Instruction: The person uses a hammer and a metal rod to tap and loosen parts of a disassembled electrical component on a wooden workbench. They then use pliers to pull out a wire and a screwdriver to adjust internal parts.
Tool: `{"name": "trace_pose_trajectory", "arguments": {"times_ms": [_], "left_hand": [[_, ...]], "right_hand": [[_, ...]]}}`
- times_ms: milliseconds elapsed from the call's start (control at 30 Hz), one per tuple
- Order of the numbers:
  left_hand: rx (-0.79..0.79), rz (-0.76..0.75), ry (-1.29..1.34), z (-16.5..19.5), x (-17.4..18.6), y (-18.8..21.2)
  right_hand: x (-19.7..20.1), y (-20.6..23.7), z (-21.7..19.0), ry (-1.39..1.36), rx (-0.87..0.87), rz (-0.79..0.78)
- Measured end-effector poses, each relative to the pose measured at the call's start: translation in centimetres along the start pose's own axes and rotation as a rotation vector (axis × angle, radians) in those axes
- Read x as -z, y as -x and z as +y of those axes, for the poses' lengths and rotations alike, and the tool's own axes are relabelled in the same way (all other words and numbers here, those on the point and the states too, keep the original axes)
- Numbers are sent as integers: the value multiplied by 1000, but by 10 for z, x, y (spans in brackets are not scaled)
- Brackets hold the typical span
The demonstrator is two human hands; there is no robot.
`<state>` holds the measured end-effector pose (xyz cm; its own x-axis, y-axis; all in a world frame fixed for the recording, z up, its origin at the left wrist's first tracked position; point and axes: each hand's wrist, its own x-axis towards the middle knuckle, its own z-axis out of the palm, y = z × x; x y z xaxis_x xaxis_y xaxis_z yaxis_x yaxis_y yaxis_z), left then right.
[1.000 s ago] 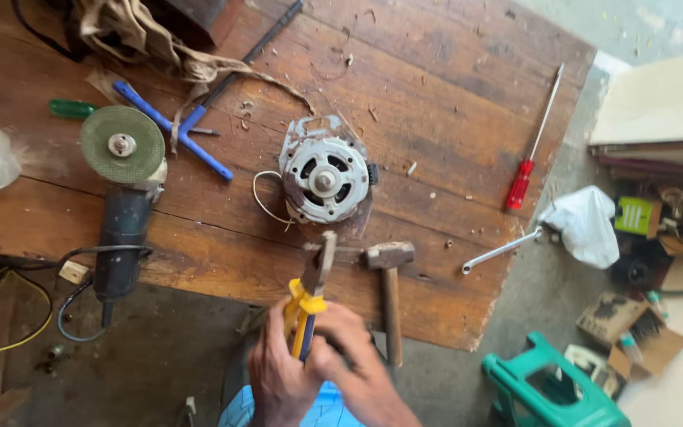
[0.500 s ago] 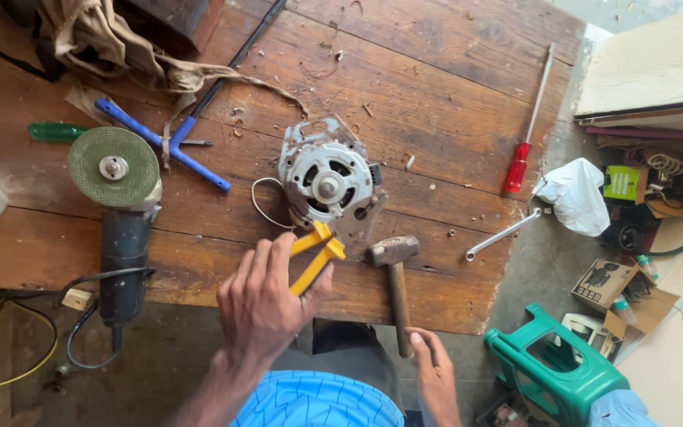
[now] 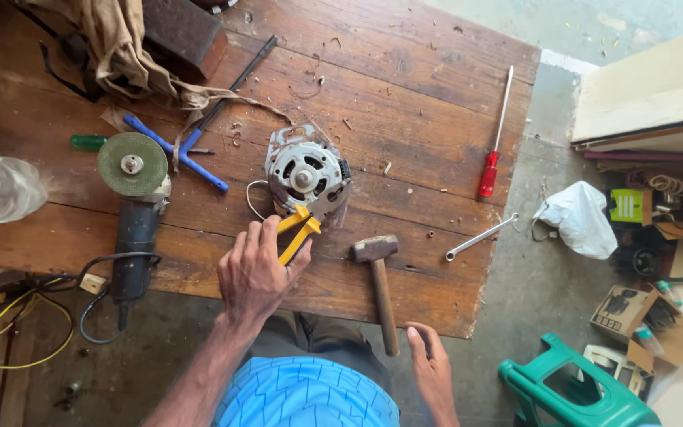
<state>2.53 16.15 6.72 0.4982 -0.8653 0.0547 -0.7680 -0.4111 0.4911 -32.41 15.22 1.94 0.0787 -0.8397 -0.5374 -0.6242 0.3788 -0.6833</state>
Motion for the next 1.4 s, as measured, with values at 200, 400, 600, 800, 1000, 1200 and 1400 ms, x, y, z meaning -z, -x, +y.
{"name": "trace_pose_trajectory", "arguments": {"times_ms": [200, 400, 600, 800, 1000, 1200, 1400], "left_hand": [[35, -1, 18, -1, -12, 10], [37, 38, 22, -1, -19, 15], [43, 35, 52, -2, -22, 13], [68, 4, 76, -5, -31, 15], [80, -25, 95, -13, -43, 18], [19, 55, 66, -13, -48, 18], [19, -11, 35, -16, -40, 17]], "right_hand": [[7, -3, 11, 3, -92, -17], [-3, -3, 1, 39, 5, -22], [-7, 2, -9, 53, -50, -32], [-9, 2, -8, 50, -65, -24], [-11, 6, -15, 54, -93, -32], [-13, 11, -23, 66, -130, -25], [-13, 9, -16, 59, -109, -21]]}}
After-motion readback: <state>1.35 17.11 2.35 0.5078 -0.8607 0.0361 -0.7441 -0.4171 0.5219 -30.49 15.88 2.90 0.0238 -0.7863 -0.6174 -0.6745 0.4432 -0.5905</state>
